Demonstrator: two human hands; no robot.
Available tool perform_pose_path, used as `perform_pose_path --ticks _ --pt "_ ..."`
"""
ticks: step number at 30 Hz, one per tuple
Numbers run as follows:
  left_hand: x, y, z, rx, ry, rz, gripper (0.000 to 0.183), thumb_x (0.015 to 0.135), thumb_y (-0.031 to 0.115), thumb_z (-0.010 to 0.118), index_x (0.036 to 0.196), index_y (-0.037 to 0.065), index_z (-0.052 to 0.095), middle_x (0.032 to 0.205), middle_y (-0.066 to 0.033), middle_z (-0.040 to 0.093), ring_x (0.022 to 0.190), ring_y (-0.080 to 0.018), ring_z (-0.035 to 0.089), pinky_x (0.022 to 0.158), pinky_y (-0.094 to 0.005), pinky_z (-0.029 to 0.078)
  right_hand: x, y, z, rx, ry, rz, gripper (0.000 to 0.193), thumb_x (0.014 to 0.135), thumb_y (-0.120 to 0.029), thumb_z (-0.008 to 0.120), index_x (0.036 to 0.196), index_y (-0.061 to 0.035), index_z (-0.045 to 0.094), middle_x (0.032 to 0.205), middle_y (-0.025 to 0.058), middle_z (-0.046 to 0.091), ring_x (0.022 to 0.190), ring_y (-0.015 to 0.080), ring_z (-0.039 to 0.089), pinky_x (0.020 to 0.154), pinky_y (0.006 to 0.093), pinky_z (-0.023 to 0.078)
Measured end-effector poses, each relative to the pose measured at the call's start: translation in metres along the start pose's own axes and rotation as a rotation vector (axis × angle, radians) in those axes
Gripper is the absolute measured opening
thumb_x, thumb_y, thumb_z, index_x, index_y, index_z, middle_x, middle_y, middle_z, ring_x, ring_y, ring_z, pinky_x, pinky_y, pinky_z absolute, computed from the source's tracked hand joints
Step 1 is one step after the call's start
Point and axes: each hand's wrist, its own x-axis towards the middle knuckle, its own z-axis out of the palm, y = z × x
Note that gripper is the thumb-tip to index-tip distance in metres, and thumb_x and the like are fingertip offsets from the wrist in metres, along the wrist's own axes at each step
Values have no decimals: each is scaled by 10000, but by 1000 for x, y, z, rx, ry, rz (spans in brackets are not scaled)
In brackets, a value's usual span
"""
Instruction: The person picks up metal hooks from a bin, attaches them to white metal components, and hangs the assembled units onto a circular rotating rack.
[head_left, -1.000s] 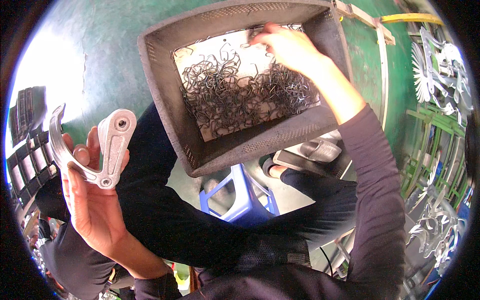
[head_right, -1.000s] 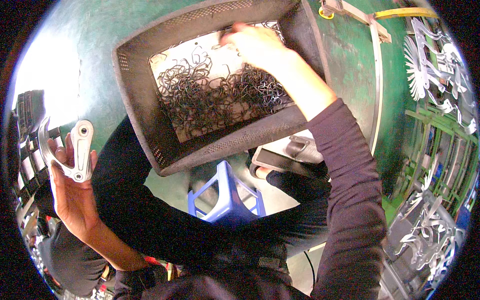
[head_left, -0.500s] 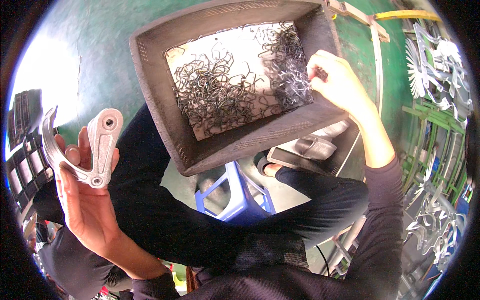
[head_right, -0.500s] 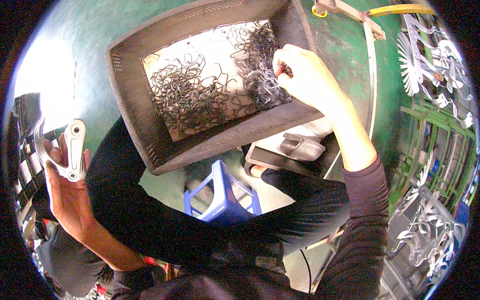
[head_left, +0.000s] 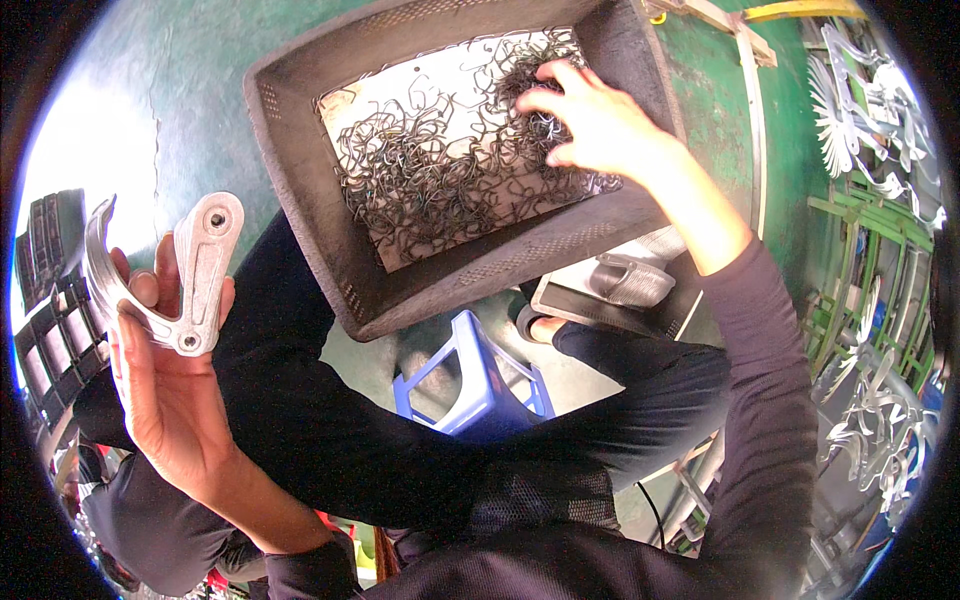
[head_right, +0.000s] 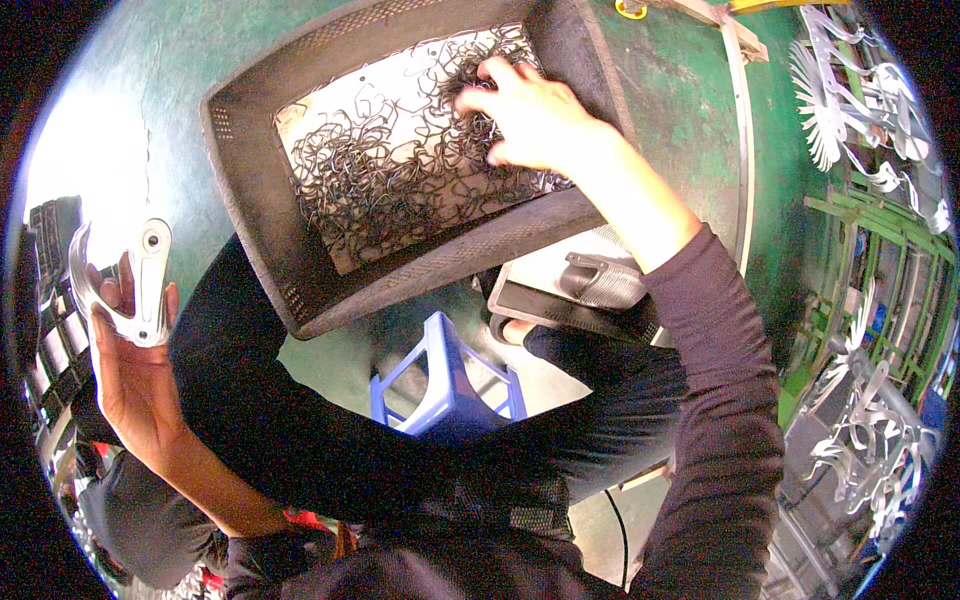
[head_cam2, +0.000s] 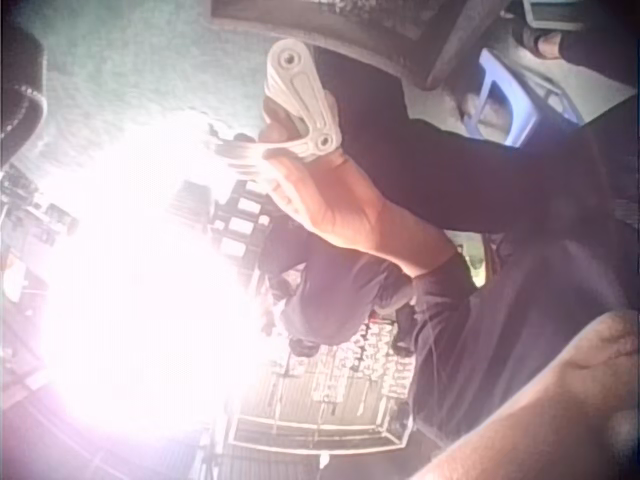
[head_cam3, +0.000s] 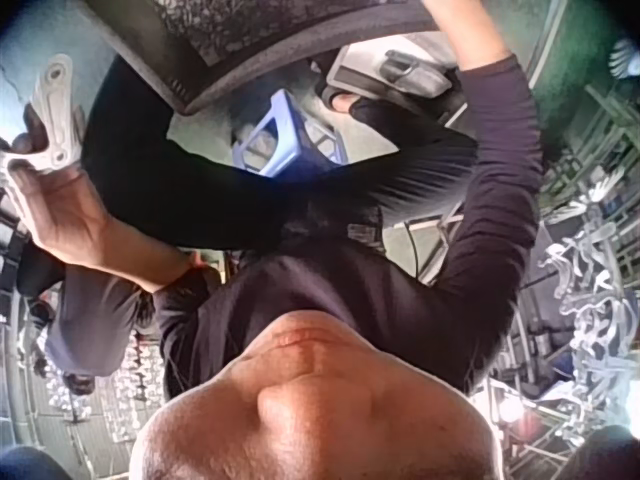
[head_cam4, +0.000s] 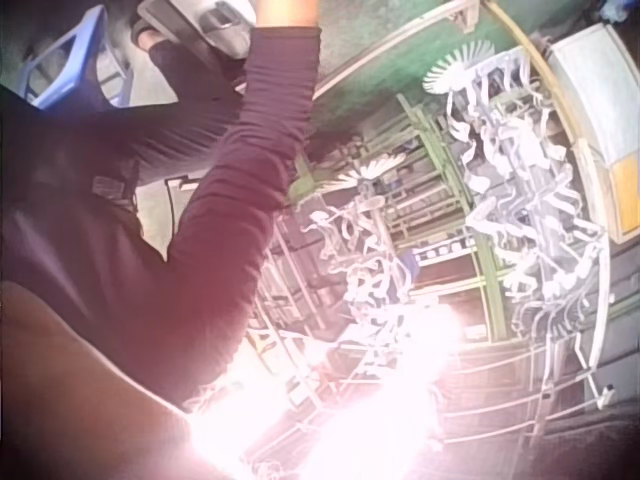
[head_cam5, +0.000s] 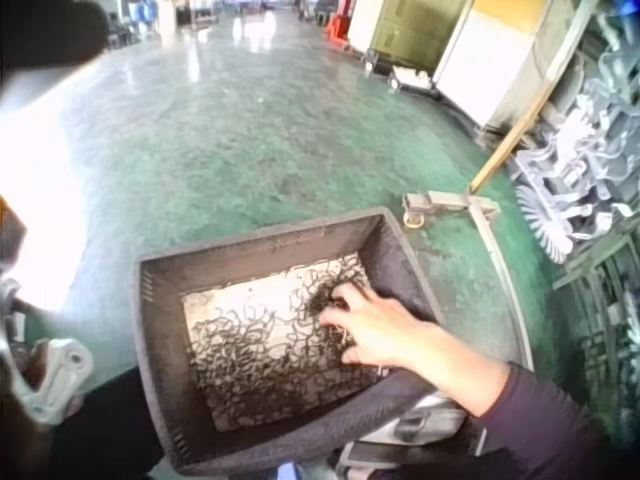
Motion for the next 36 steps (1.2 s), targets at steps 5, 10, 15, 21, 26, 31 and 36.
perform_pose_path --ticks 5,10,15,21,26,31,36 --pt "-1 -1 0 -16 32 -3 513 937 158 412 1368 -29 206 1217 -144 495 1299 -360 270 977 -617 313 3 20 -5 27 -64 -1 130 730 -16 530 797 -125 551 849 109 504 823 310 577 703 420 483" --pt "-1 1 -2 -19 11 0 516 937 161 414 1369 -26 203 1223 -150 490 1291 -355 289 979 -611 315 10 28 -31 -148 268 -23 70 744 -80 549 805 -112 562 822 82 506 793 274 582 696 384 473" --pt "0 -1 -5 -3 7 -10 515 939 172 411 1369 -25 205 1225 -150 486 1293 -351 288 979 -603 321 33 7 -38 -232 -16 147 312 813 -120 596 1122 -110 562 1254 131 458 1167 201 445 924 412 421" --pt "1 -1 -3 21 11 -5 509 939 172 411 1366 -23 214 1229 -153 491 1289 -352 296 975 -603 325 54 -17 6 259 30 170 161 750 -226 620 838 -93 646 854 81 613 865 254 593 770 375 463" --pt "-2 -1 0 12 -45 0 467 935 163 420 1331 -43 282 1175 -153 524 1260 -358 344 983 -576 331 82 -36 28 90 -195 244 218 789 -243 593 902 -68 655 912 120 640 902 268 608 782 386 466" --pt "-4 -3 12 -21 -106 -59 325 918 149 468 1181 -42 472 1031 -168 574 1158 -349 469 982 -466 348 62 -33 -1 564 -117 252 239 825 -233 588 917 -14 618 792 95 625 760 161 582 690 282 453" --pt "-20 -14 37 189 -286 -79 200 859 60 544 1033 -35 572 958 -148 637 950 -240 602 903 -362 423 -17 -60 -56 1232 28 281 162 869 -200 560 884 -42 590 755 -6 562 653 49 491 608 183 412"
